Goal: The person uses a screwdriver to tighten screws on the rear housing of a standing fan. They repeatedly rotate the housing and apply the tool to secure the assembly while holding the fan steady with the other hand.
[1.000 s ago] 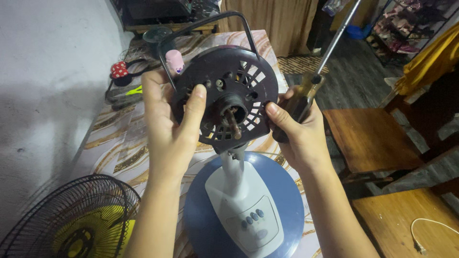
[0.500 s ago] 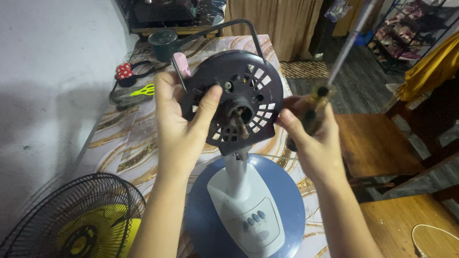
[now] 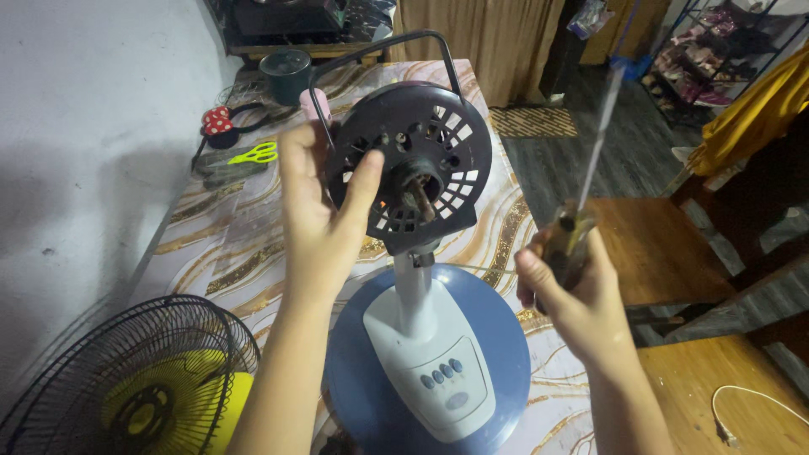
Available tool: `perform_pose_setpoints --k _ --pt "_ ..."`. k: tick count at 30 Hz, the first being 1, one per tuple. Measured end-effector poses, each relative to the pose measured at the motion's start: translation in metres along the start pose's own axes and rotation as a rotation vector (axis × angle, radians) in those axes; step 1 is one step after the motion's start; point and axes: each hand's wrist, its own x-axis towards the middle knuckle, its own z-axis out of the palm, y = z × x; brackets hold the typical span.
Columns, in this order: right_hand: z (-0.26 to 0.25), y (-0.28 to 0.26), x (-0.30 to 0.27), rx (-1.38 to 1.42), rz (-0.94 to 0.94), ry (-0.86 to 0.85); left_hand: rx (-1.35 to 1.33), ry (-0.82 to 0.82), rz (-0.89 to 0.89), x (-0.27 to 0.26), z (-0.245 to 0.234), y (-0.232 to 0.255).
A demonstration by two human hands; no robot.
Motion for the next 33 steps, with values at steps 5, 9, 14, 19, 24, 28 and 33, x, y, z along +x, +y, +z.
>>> perform_pose_setpoints --k 5,9,14,19,24,28,33 --pt "0.01 -0.002 -0.007 0.004 0.015 -0.006 -0.05 0.025 -0.061 -0.031 0.0 0.009" --pt "0.028 -0.007 0.009 0.107 -0.134 -0.035 -0.038 0.094 -0.109 -0.038 0.006 0.01" --pt "0.046 -0.01 0.024 0.059 -0.106 0.031 -0.043 0.112 -0.122 -0.033 0.009 0.011" --pt "0.048 -0.012 0.026 0.123 -0.097 0.037 -0.054 0.111 -0.103 -0.033 0.009 0.01" --pt "0.05 -0.011 0.03 0.187 -0.111 0.032 -0.089 0.114 -0.11 -0.031 0.008 0.007" --pt "0.05 -0.013 0.029 0.179 -0.106 0.031 -0.059 0.115 -0.125 -0.03 0.007 0.009" --pt "0.051 -0.016 0.028 0.139 -0.086 0.039 -0.083 0.106 -0.119 -0.03 0.007 0.013"
